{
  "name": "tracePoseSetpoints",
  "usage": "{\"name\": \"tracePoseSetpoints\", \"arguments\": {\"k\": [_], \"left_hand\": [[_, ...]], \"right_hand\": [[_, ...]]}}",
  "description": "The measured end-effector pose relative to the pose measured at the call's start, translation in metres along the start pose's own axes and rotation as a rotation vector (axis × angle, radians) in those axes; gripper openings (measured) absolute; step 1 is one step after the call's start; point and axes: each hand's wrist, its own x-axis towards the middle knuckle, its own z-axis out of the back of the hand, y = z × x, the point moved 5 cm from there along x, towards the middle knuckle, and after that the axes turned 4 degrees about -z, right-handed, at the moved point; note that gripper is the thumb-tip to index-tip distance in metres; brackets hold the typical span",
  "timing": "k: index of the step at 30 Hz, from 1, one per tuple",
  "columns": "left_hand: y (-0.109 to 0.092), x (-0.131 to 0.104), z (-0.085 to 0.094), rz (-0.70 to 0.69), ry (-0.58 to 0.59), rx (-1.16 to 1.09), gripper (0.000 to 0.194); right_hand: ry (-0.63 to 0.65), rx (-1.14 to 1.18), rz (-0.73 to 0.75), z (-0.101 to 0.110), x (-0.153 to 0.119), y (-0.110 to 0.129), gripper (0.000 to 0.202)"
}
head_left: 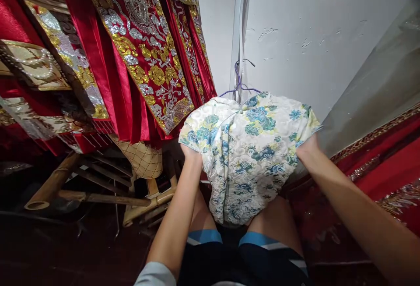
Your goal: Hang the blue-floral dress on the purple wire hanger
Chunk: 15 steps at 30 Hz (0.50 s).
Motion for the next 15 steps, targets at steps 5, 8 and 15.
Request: {"name": "tracePoseSetpoints", "arguments": {"k": [5,8,15], "left_hand": [[-0.025,0.010,0.022,0.139,-0.312,-0.776,0.046],[-0.041,0.028,0.035,0.115,-0.309,-0.659,0.035],[-0.035,0.021,0.084,0.096,-0.251,0.023,0.032]], "right_hand": [[-0.125,0.807,-0.200,0.024,0.016,0.030,0.042],[-0.129,0.882,-0.178,0.020,0.025,0.072,0.048],[-0.106,0.663,0.080,-0.007,0.034,0.116,0.033]]}}
